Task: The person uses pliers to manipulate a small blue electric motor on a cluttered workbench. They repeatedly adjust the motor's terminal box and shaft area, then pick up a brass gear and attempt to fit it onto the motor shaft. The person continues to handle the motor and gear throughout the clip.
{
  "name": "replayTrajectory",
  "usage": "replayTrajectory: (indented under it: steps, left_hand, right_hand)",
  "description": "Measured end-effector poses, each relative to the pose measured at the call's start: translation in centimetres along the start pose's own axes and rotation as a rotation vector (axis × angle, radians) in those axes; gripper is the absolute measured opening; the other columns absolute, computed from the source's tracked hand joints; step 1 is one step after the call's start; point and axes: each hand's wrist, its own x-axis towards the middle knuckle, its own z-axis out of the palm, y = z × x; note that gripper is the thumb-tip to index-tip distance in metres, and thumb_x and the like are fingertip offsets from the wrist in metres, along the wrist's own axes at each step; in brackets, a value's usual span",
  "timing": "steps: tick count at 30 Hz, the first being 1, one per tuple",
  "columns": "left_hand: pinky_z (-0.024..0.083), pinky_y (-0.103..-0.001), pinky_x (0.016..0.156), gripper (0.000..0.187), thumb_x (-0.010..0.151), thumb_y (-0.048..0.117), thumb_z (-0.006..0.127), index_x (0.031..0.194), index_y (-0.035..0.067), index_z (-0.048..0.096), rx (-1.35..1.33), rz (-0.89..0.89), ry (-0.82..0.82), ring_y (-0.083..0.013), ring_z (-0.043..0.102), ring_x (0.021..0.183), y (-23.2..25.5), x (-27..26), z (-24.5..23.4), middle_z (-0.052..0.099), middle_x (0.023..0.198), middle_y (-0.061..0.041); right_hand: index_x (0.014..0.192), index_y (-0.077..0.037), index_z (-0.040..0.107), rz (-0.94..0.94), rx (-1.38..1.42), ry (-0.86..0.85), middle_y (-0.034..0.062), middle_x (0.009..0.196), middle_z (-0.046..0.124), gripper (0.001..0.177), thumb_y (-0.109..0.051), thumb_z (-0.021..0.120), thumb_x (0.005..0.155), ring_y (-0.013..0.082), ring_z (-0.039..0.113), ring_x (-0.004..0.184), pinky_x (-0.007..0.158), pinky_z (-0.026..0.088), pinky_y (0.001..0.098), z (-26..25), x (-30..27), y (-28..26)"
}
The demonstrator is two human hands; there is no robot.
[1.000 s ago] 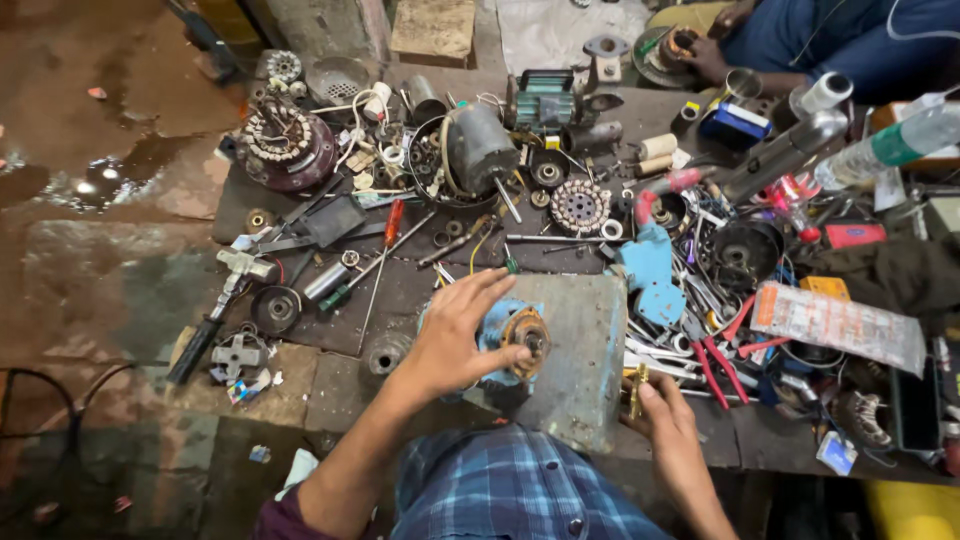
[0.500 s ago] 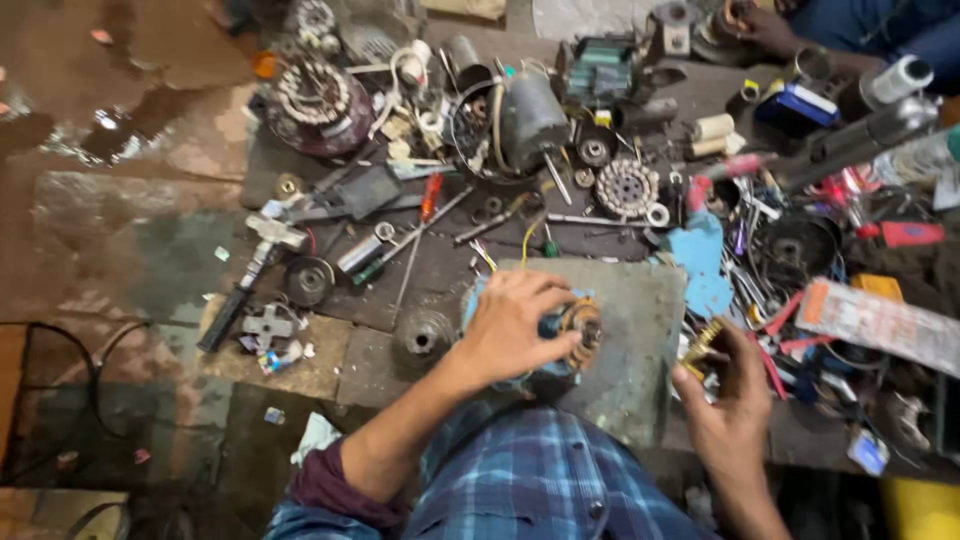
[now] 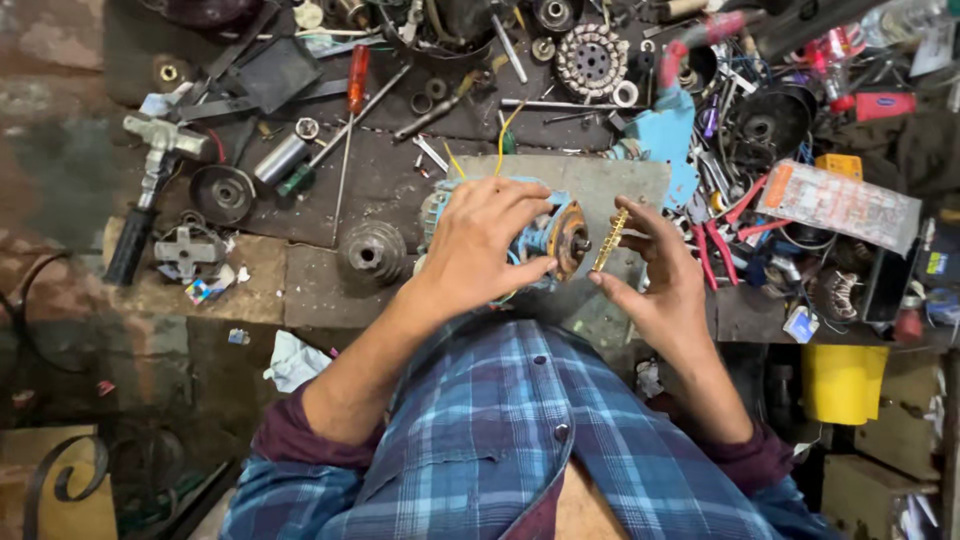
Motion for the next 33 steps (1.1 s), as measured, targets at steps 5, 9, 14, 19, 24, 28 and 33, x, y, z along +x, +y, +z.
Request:
replayTrajectory:
  steps: [5, 9, 14, 19, 24, 28, 33]
  left_hand:
    - [0.043, -0.046, 0.103, 0.042, 0.074, 0.034, 0.085, 0.102, 0.007, 0.07, 0.016, 0.017, -0.021, -0.0271, 0.058, 0.12, 0.1, 0.3, 0.5, 0.066, 0.131, -0.005]
    - [0.043, -0.047, 0.101, 0.041, 0.074, 0.034, 0.086, 0.099, 0.007, 0.07, 0.02, 0.011, -0.032, -0.0291, 0.058, 0.12, 0.1, 0.4, 0.8, 0.066, 0.131, -0.006]
    - [0.043, -0.047, 0.102, 0.039, 0.074, 0.032, 0.086, 0.098, 0.008, 0.069, 0.003, 0.01, -0.025, -0.029, 0.058, 0.12, -0.1, 0.2, 0.5, 0.066, 0.131, -0.005]
    - [0.044, -0.045, 0.099, 0.036, 0.075, 0.031, 0.086, 0.097, 0.008, 0.071, 0.017, 0.013, -0.024, -0.0285, 0.058, 0.12, -0.2, 0.0, -0.1, 0.066, 0.13, -0.004]
    - [0.045, -0.045, 0.099, 0.035, 0.074, 0.033, 0.086, 0.094, 0.009, 0.071, 0.055, -0.021, -0.018, -0.028, 0.059, 0.118, 0.1, 0.0, -1.1, 0.068, 0.129, -0.001]
    - [0.042, -0.047, 0.102, 0.037, 0.074, 0.035, 0.087, 0.095, 0.009, 0.071, 0.109, -0.054, -0.04, -0.0291, 0.059, 0.12, 0.5, -0.3, -1.9, 0.068, 0.134, -0.001]
    - [0.04, -0.05, 0.106, 0.037, 0.075, 0.037, 0.088, 0.095, 0.01, 0.071, 0.111, -0.103, -0.022, -0.0304, 0.058, 0.124, 0.4, -1.0, -2.5, 0.068, 0.135, -0.001]
  right_hand:
    - [0.15, -0.002, 0.048, -0.031, -0.033, -0.044, 0.0138, 0.153, 0.046, 0.077, 0.011, 0.081, 0.081, 0.0257, 0.052, 0.142, 0.116, 0.052, 0.0415, -1.2, -0.1, 1.1]
    - [0.152, -0.002, 0.046, 0.066, 0.194, -0.031, 0.0124, 0.151, 0.049, 0.078, 0.01, 0.08, 0.083, 0.0263, 0.053, 0.143, 0.118, 0.051, 0.0431, -1.5, -0.5, 2.5]
    - [0.156, -0.003, 0.039, 0.123, 0.248, -0.015, 0.0157, 0.151, 0.05, 0.086, 0.01, 0.08, 0.082, 0.0274, 0.054, 0.141, 0.116, 0.051, 0.043, -1.0, -0.9, 3.1]
    - [0.157, -0.004, 0.035, 0.023, 0.099, -0.058, 0.0174, 0.149, 0.054, 0.089, 0.005, 0.083, 0.083, 0.0283, 0.059, 0.135, 0.114, 0.053, 0.0432, -0.1, -0.6, 1.9]
    - [0.154, -0.003, 0.036, -0.067, -0.116, -0.06, 0.0185, 0.146, 0.056, 0.089, 0.001, 0.087, 0.081, 0.0289, 0.062, 0.131, 0.108, 0.056, 0.0411, 1.0, -0.1, 0.6]
    - [0.153, -0.003, 0.04, -0.117, -0.291, -0.02, 0.0176, 0.143, 0.059, 0.089, -0.004, 0.09, 0.079, 0.0279, 0.065, 0.124, 0.104, 0.056, 0.038, 1.6, 0.0, 0.1]
    - [0.15, -0.002, 0.044, -0.14, -0.405, 0.012, 0.0162, 0.138, 0.061, 0.089, -0.011, 0.093, 0.076, 0.0264, 0.066, 0.112, 0.098, 0.055, 0.0383, 2.6, 0.1, -0.5]
